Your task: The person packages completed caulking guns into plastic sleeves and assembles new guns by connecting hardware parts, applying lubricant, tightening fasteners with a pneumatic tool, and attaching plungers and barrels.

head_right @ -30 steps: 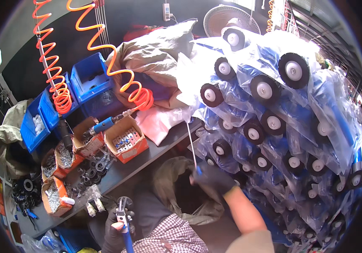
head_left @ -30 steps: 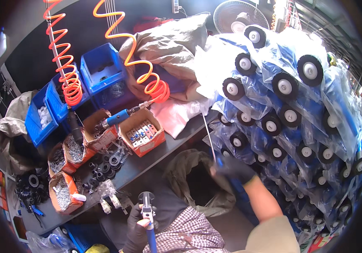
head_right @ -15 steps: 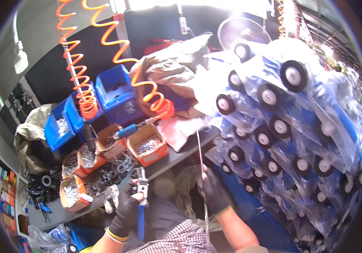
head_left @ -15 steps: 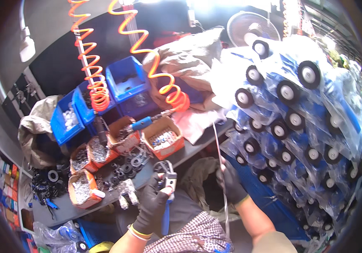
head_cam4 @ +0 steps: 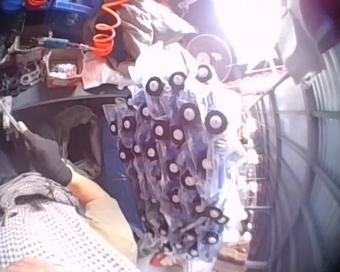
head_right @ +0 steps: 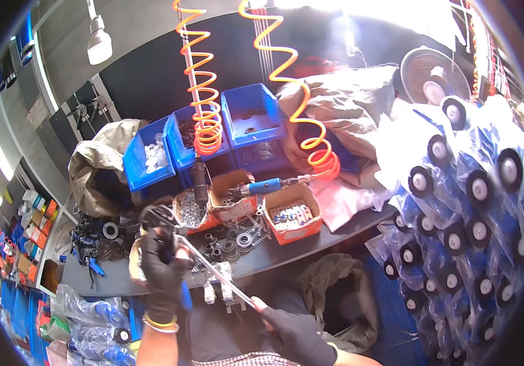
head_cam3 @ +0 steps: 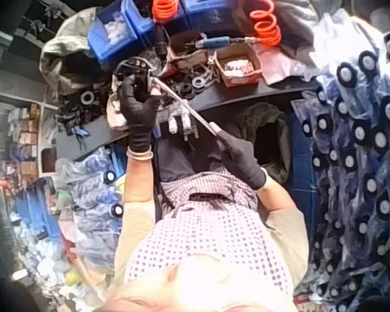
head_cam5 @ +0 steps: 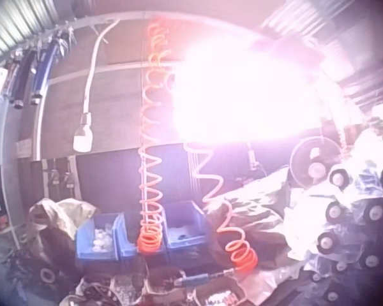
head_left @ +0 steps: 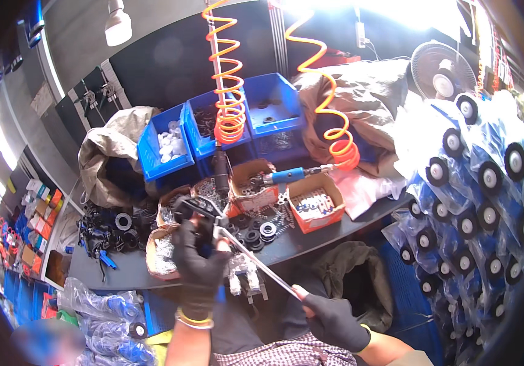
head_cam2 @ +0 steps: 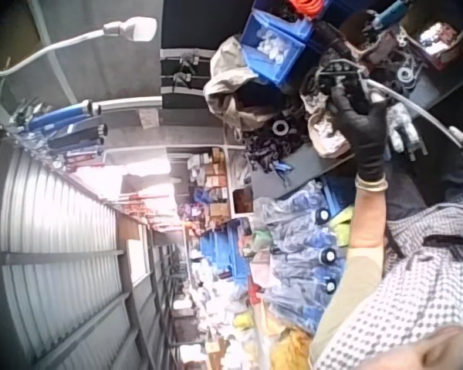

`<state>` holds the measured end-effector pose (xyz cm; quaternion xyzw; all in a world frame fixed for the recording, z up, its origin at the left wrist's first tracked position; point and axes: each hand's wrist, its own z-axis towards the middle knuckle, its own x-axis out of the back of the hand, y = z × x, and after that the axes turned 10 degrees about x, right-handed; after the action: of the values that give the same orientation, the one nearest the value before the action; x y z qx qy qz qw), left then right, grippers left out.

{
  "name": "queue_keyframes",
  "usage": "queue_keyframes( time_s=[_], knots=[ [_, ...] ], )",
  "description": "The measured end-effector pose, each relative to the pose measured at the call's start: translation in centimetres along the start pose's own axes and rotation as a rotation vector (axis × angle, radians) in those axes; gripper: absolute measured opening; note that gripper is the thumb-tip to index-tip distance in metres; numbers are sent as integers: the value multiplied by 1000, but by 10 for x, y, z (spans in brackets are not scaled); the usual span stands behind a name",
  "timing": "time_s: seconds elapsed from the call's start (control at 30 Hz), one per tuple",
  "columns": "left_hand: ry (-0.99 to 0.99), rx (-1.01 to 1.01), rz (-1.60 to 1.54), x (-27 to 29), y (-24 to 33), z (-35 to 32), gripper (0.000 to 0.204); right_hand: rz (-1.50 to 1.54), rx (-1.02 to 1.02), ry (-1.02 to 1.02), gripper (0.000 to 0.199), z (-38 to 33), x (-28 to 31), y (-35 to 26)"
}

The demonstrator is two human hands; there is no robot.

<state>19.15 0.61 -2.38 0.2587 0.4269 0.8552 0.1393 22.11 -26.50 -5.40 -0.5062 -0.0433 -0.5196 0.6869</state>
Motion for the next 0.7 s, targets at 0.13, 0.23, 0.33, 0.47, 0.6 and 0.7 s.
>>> queue_keyframes(
  time_s=[0.13,0.23,0.33,0.47,0.6,0.7],
  knots=[
    [59,-144,1,64,-9,74,61,738,-44,-57,44,63,-52,14],
    [53,-318,195,87,3,117,53,902,-24,54,39,100,-95,8],
    [-151,-148,142,102,-31,113,48,688,54,-320,33,127,-119,47],
    [-118,-277,275,94,-46,117,48,-44,283,-337,26,274,-92,144],
    [-95,-321,373,77,-33,135,46,-807,72,-519,33,354,-117,236],
    [-85,-415,537,80,-28,145,45,-1081,-102,-443,32,362,-155,282]
  ],
)
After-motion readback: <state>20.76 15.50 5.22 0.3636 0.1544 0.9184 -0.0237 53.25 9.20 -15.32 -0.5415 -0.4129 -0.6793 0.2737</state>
